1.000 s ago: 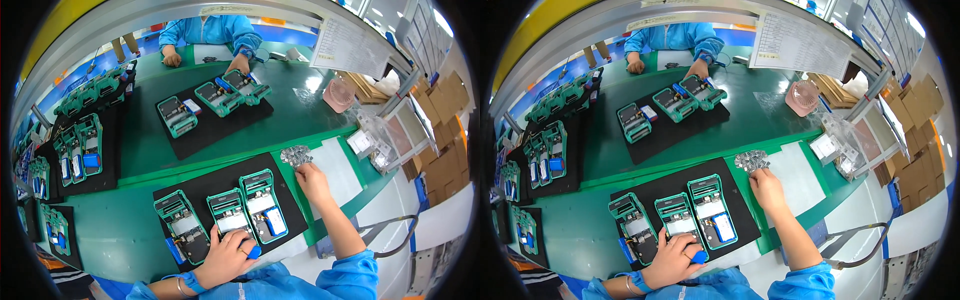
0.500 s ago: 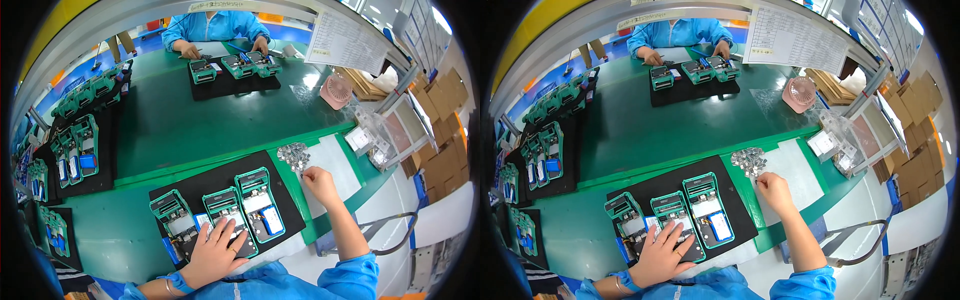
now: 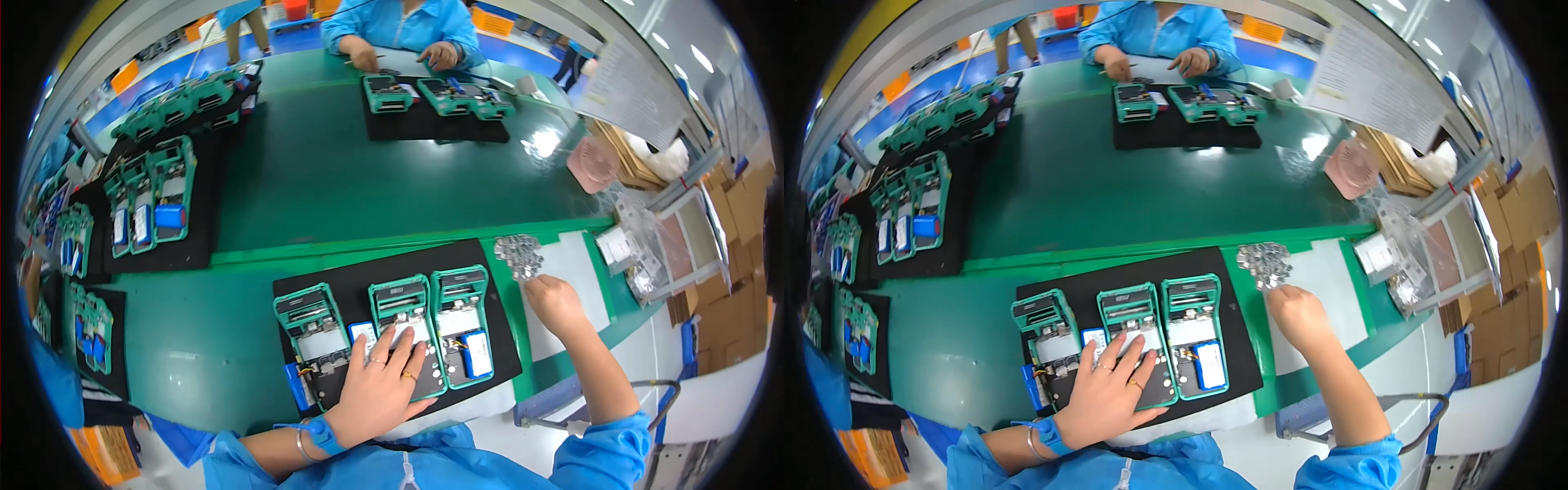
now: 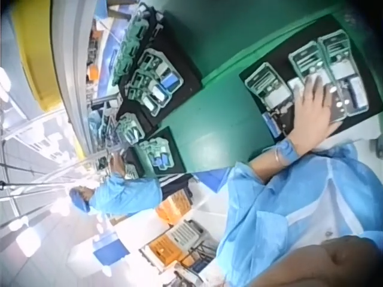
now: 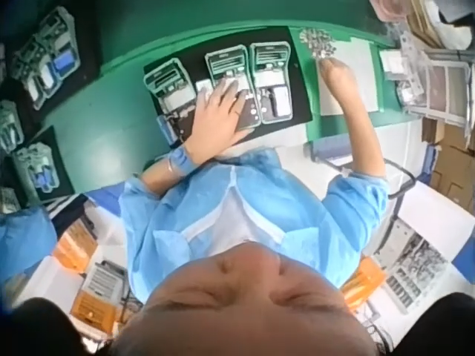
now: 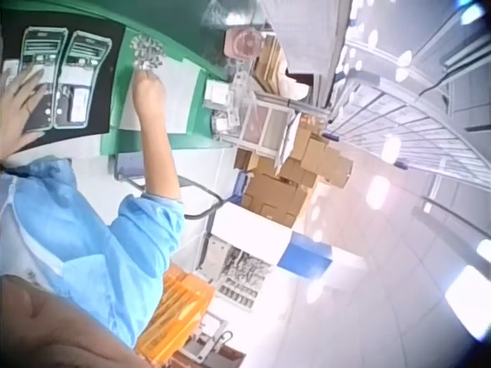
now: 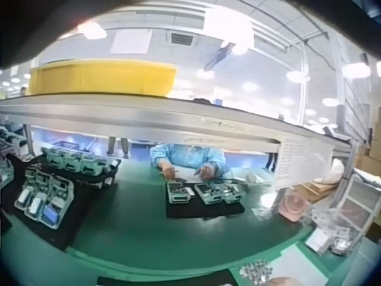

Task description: The person assembles handheld electronic devices by placing metal clips into the device casings, connecting and fitting battery packs into the compartments, and sliding the tray of devices down the assembly table.

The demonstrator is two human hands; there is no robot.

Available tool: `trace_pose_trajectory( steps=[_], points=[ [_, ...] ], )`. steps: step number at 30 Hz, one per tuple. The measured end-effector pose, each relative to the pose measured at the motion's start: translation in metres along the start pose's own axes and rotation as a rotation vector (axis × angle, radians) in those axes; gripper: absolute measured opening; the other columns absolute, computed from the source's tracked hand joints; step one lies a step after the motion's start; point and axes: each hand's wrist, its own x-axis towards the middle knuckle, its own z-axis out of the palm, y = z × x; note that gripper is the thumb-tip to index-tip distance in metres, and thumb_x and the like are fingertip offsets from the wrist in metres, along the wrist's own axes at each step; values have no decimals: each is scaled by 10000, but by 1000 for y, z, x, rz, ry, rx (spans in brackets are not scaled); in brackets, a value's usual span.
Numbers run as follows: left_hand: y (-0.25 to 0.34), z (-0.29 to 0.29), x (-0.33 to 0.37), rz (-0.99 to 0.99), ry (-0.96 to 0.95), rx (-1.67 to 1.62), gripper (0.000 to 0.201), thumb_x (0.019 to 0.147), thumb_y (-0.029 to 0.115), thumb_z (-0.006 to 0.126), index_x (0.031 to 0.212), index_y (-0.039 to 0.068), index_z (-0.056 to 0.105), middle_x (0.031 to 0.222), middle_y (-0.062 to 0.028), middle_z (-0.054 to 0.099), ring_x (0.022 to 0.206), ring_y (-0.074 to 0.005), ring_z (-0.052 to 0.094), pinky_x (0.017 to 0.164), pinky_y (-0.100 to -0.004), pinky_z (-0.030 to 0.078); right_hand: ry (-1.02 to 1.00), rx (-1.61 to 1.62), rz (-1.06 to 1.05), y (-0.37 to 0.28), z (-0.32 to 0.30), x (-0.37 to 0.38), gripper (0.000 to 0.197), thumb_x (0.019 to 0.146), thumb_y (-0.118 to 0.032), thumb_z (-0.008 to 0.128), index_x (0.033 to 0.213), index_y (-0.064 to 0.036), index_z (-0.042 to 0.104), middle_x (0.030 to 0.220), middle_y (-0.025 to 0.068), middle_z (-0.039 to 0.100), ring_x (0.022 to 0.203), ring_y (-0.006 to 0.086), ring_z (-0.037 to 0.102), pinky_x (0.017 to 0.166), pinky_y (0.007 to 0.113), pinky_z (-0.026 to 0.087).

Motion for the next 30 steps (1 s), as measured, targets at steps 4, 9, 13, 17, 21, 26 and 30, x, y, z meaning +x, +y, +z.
trace_pose_trajectory(
  steps=[4,9,13,17,21,26,30],
  points=[
    [2,4,2,-85,26,8,748,839,544,704,1335,-6,595,1443,-209,493,1379,-427,390,1069,-645,319,241,417,-14,-63,-37,29,172,764,-10,757,918,-71,713,829,93,674,720,284,674,634,380,565],
    [-4,8,-11,-22,84,-28,658,848,483,717,1289,5,621,1370,-188,552,1314,-360,483,1066,-571,382,190,430,-369,-133,-25,61,249,658,-68,754,897,-79,684,824,30,587,762,207,640,596,328,542],
    [-4,9,-14,-36,161,-96,587,831,450,737,1234,31,656,1286,-155,588,1263,-303,523,1061,-518,402,153,246,-461,-146,-14,70,240,642,-125,703,871,-79,648,795,12,524,731,171,600,552,287,513],
    [-5,10,-15,-40,183,-122,576,819,427,749,1223,27,657,1274,-148,585,1243,-299,525,1046,-507,408,152,98,-504,-149,-9,74,229,641,-146,681,855,-73,640,771,5,500,707,154,571,515,270,484],
    [-6,10,-16,-51,200,-174,581,798,394,745,1214,-2,659,1261,-152,596,1263,-296,504,1080,-497,383,128,37,-519,-153,-12,73,309,635,-143,691,932,-56,689,799,3,531,685,153,572,500,277,456],
    [-7,9,-15,-48,194,-185,590,789,394,750,1216,-3,659,1253,-143,602,1266,-285,506,1083,-490,381,98,26,-529,-153,-14,72,307,642,-152,687,933,-55,688,799,3,532,691,153,571,498,276,446],
    [-7,10,-16,-51,198,-189,592,786,395,753,1214,-2,659,1253,-142,602,1264,-282,507,1084,-489,381,107,13,-526,-155,-12,71,308,639,-152,685,931,-55,686,799,4,532,693,152,567,502,276,450]
  ],
)
